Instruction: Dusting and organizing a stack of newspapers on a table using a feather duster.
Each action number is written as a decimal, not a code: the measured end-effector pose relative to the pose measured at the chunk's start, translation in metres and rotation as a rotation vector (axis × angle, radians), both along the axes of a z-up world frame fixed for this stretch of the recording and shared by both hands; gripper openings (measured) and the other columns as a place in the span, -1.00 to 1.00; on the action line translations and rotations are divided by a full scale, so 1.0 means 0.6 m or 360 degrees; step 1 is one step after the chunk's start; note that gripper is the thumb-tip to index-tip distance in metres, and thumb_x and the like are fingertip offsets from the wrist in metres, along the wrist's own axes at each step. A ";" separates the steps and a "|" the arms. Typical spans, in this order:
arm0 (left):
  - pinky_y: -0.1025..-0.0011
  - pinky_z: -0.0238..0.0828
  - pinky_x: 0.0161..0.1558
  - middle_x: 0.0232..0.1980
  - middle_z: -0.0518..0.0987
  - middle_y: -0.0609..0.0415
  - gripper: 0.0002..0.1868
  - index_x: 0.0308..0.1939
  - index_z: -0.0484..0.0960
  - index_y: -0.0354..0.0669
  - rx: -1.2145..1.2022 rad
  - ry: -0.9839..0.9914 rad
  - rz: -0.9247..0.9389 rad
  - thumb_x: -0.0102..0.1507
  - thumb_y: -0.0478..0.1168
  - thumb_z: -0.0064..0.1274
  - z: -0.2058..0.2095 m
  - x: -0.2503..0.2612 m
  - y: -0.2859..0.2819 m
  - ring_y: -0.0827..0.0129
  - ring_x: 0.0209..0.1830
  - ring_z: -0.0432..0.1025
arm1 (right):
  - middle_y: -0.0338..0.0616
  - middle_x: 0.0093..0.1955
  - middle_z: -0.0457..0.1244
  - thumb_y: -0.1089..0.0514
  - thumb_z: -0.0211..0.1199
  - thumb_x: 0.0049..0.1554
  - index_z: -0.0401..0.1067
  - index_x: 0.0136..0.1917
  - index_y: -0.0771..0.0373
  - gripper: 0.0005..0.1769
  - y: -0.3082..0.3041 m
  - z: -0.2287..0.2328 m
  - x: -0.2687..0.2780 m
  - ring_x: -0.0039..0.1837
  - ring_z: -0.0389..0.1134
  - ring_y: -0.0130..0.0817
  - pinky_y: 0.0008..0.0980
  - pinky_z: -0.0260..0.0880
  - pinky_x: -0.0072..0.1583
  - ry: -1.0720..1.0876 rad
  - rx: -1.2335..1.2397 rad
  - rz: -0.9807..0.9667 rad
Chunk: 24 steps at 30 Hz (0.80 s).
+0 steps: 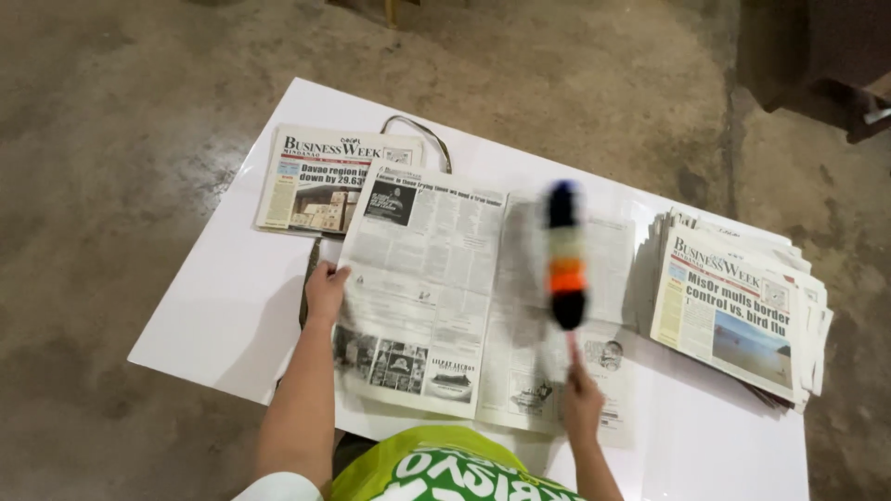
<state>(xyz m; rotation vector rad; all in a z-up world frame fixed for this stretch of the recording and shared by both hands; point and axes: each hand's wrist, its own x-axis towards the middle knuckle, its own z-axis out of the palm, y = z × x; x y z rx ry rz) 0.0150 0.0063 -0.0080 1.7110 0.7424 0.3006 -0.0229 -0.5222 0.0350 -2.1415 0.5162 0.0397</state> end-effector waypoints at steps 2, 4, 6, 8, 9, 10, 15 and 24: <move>0.26 0.36 -0.07 -0.22 0.59 0.01 -0.70 -0.12 0.56 -0.26 0.0272 0.0393 0.0052 0.32 -0.06 0.15 0.001 -0.022 0.002 0.17 -0.23 0.42 | -0.34 -0.25 0.35 0.46 0.13 0.03 0.45 0.41 -0.02 -0.28 0.017 -0.019 -0.021 -0.20 0.28 -0.46 -0.53 0.34 -0.01 -0.0307 -0.0197 0.0855; 0.28 0.34 -0.09 -0.25 0.56 0.03 -0.71 -0.17 0.54 -0.25 0.0220 0.0373 0.0037 0.31 -0.07 0.16 0.002 -0.033 0.005 0.20 -0.25 0.39 | -0.45 -0.28 0.30 0.11 0.14 0.08 0.40 0.37 -0.35 -0.40 0.005 -0.021 -0.024 -0.30 0.23 -0.49 -0.49 0.29 -0.17 -0.0214 -0.0692 0.1134; 0.30 0.32 -0.11 -0.28 0.53 0.04 -0.71 -0.23 0.52 -0.24 0.0173 0.0336 0.0008 0.30 -0.08 0.17 -0.001 -0.030 0.011 0.23 -0.27 0.35 | -0.56 -0.31 0.24 -0.23 0.15 0.14 0.35 0.33 -0.68 -0.52 -0.031 -0.037 -0.021 -0.39 0.18 -0.51 -0.45 0.25 -0.33 -0.0129 -0.1196 0.1382; 0.37 0.32 -0.15 -0.32 0.51 0.08 -0.71 -0.27 0.51 -0.23 0.0147 0.0291 -0.0002 0.28 -0.09 0.19 -0.017 -0.031 0.015 0.29 -0.31 0.34 | -0.68 -0.09 0.34 -0.19 0.02 0.26 0.50 0.12 -0.33 -0.73 -0.094 -0.070 -0.023 -0.33 0.27 -0.61 -0.53 0.36 -0.28 -0.0023 -0.1360 0.0961; 0.37 0.32 -0.15 -0.32 0.51 0.08 -0.71 -0.27 0.51 -0.23 0.0146 0.0292 -0.0007 0.28 -0.09 0.19 -0.017 -0.031 0.015 0.29 -0.31 0.34 | -0.68 -0.09 0.34 -0.19 0.02 0.26 0.50 0.12 -0.33 -0.73 -0.109 -0.060 -0.021 -0.33 0.27 -0.61 -0.53 0.36 -0.28 -0.0019 -0.1362 0.0957; 0.37 0.32 -0.15 -0.33 0.49 0.09 -0.72 -0.29 0.50 -0.23 0.0140 0.0307 0.0012 0.28 -0.10 0.20 -0.016 -0.031 0.016 0.30 -0.33 0.32 | -0.52 -0.17 0.34 -0.06 0.11 0.27 0.30 0.37 -0.38 -0.59 -0.124 -0.051 -0.018 -0.35 0.25 -0.56 -0.52 0.28 -0.31 -0.0022 -0.1347 0.0667; 0.32 0.43 -0.04 -0.15 0.64 -0.04 -0.70 -0.09 0.56 -0.27 0.0172 0.0246 0.0050 0.21 -0.18 0.26 -0.010 -0.021 0.016 0.19 -0.18 0.51 | 0.04 -0.10 0.39 0.06 0.01 0.35 0.17 0.65 -0.05 -0.39 -0.111 0.063 -0.007 -0.11 0.40 -0.08 -0.16 0.39 -0.04 0.0275 -0.0989 -0.0080; 0.27 0.44 0.00 -0.03 0.66 -0.05 -0.53 0.22 0.21 -0.03 0.0052 0.0226 0.0048 0.32 -0.30 0.10 0.013 -0.020 0.013 0.19 -0.08 0.56 | 0.28 0.31 0.06 -0.24 0.26 0.26 0.54 0.03 0.51 -0.35 -0.147 0.040 0.043 0.32 0.04 0.13 -0.06 0.25 0.27 0.0409 -0.0899 -0.0172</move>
